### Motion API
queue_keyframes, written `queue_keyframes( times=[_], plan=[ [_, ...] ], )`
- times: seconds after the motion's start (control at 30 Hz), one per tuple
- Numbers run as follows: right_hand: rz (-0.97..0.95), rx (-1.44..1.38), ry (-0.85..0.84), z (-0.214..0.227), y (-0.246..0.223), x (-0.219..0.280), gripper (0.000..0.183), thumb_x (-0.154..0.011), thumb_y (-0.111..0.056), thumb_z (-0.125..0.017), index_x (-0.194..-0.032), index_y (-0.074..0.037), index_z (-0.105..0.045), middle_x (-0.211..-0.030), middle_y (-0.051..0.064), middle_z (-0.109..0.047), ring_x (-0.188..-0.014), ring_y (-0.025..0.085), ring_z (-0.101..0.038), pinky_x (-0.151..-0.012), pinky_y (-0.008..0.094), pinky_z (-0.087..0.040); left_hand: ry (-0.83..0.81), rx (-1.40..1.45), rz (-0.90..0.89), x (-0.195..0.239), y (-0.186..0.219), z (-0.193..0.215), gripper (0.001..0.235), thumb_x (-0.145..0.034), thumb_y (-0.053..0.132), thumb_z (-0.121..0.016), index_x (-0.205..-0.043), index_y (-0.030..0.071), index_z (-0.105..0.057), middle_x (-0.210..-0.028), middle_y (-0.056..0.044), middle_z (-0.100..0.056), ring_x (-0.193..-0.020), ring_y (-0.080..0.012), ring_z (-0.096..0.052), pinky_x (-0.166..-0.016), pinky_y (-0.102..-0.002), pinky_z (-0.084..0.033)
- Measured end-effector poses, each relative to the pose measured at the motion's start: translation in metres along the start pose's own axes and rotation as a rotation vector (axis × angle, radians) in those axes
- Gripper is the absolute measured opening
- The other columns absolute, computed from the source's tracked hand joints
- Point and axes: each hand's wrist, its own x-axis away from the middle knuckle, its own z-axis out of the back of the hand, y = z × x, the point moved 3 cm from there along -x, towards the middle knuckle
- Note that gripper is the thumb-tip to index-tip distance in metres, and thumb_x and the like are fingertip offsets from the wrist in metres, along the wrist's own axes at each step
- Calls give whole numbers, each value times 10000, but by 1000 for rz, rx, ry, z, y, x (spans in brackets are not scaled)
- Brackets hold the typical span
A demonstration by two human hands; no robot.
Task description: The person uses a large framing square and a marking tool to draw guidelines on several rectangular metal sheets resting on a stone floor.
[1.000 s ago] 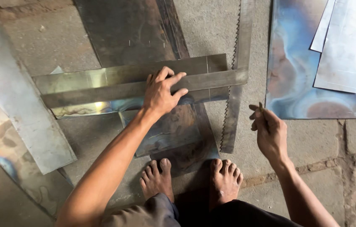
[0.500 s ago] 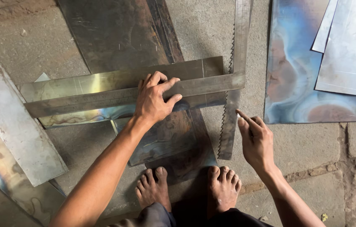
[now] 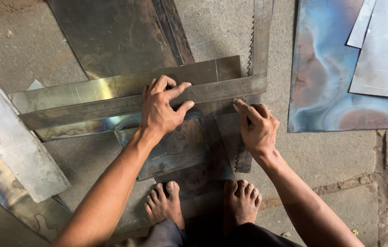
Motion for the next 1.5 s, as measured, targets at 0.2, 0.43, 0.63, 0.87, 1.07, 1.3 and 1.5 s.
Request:
queue_keyframes(
  times=[0.2, 0.43, 0.63, 0.87, 1.07, 1.3, 1.5],
  plan=[
    [42, 4, 6, -2, 0, 3, 274, -967, -68, -719, -1229, -133, -763, -906, 106, -695, -702, 197, -677, -595, 312, -553, 3, 10, -5, 0, 0, 0, 479, -739, 298, -891, -1201, 224, -785, -1044, -8, -589, -1048, -231, -564, -1043, -440, -404],
    [-276, 371, -682, 12, -15, -46, 267, -1159, -202, -489, -1224, -132, -738, -951, 94, -772, -576, 235, -697, -491, 366, -544, -2, 10, -2, 1, -4, -2, 476, -743, 304, -892, -1198, 216, -784, -1033, -25, -580, -1052, -244, -568, -1006, -450, -411],
    [-104, -49, -1270, 34, -36, 1, 278, -885, -364, -711, -1066, -184, -819, -1010, 5, -814, -789, 137, -808, -682, 276, -632, 48, 0, -42, -2, 2, 1, 454, -728, 303, -895, -1156, 202, -783, -1054, -35, -594, -1082, -272, -572, -997, -475, -404],
    [-368, -104, -1021, 30, -27, 52, 227, -780, -276, -813, -957, -139, -849, -893, 69, -832, -754, 195, -803, -726, 334, -625, 96, 20, -62, -65, -20, 2, 477, -763, 339, -896, -1203, 198, -778, -1088, -48, -609, -1125, -264, -575, -1081, -453, -387],
    [-492, -180, -874, 31, -19, 38, 247, -779, -288, -828, -967, -131, -853, -866, 71, -830, -749, 161, -801, -704, 318, -622, 75, -20, -100, -84, -21, 5, 476, -718, 331, -921, -1157, 191, -800, -1074, -55, -607, -1117, -274, -559, -1061, -462, -370],
    [-527, -187, -862, 26, -18, 24, 239, -802, -275, -803, -991, -135, -846, -817, 73, -838, -658, 153, -773, -637, 314, -600, 23, 1, -61, -83, -20, 2, 463, -738, 322, -913, -1168, 192, -800, -1058, -32, -599, -1095, -252, -553, -1080, -447, -367],
    [-438, -214, -740, 22, -14, -3, 182, -844, -256, -776, -991, -174, -844, -897, 36, -830, -618, 83, -753, -541, 293, -580, 14, -6, -59, -84, -22, 3, 456, -758, 334, -909, -1176, 192, -796, -1079, -26, -594, -1109, -254, -548, -1105, -454, -360]
  ],
)
